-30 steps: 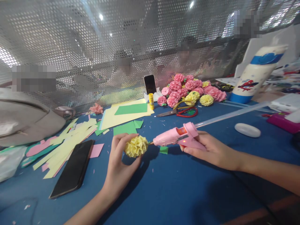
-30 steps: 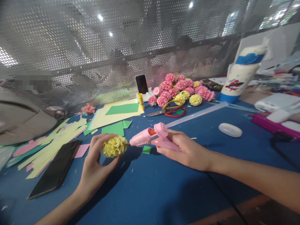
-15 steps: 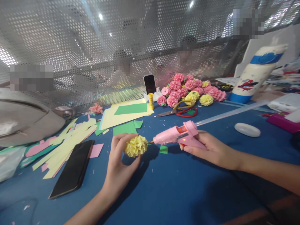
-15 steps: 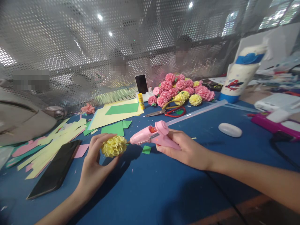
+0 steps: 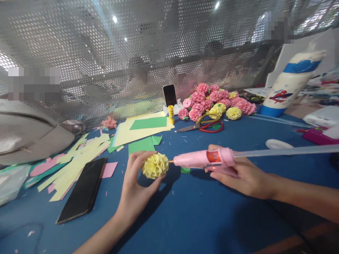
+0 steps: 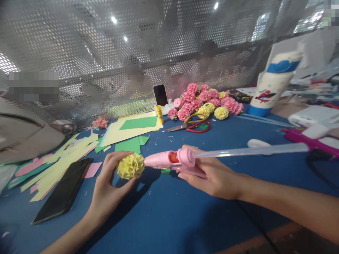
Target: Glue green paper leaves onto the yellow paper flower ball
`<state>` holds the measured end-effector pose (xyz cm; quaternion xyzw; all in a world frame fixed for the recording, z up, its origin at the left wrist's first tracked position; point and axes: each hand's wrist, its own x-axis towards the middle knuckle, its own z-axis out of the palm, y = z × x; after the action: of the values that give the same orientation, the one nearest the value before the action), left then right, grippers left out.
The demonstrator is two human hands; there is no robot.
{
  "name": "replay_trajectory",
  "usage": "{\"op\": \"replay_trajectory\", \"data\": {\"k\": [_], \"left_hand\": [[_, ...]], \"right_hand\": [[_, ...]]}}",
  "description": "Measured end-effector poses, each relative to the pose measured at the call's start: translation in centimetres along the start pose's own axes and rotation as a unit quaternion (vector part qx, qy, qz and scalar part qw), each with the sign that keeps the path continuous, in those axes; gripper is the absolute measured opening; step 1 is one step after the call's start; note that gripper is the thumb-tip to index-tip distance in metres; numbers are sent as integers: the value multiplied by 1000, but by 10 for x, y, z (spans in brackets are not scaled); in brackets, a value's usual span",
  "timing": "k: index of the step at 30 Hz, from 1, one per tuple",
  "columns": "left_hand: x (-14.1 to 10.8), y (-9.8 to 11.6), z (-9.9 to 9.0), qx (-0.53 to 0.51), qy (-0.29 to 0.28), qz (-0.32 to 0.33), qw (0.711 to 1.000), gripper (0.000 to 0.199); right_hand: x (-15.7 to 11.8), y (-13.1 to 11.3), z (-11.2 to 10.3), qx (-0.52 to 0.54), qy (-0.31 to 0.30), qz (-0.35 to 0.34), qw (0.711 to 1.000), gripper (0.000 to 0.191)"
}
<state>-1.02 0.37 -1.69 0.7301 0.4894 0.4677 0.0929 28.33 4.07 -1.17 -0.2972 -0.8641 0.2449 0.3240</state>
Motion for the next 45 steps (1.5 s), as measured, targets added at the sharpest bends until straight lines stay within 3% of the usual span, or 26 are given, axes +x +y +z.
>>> {"op": "replay_trajectory", "data": {"k": [6, 45], "left_hand": [[-1, 1, -1, 2, 0, -7, 1000, 41], [-3, 1, -2, -14, -9, -38, 999, 38]], "right_hand": [[5, -12, -3, -48, -3, -39, 998, 15], [8, -20, -5, -61, 4, -52, 997, 13]]}}
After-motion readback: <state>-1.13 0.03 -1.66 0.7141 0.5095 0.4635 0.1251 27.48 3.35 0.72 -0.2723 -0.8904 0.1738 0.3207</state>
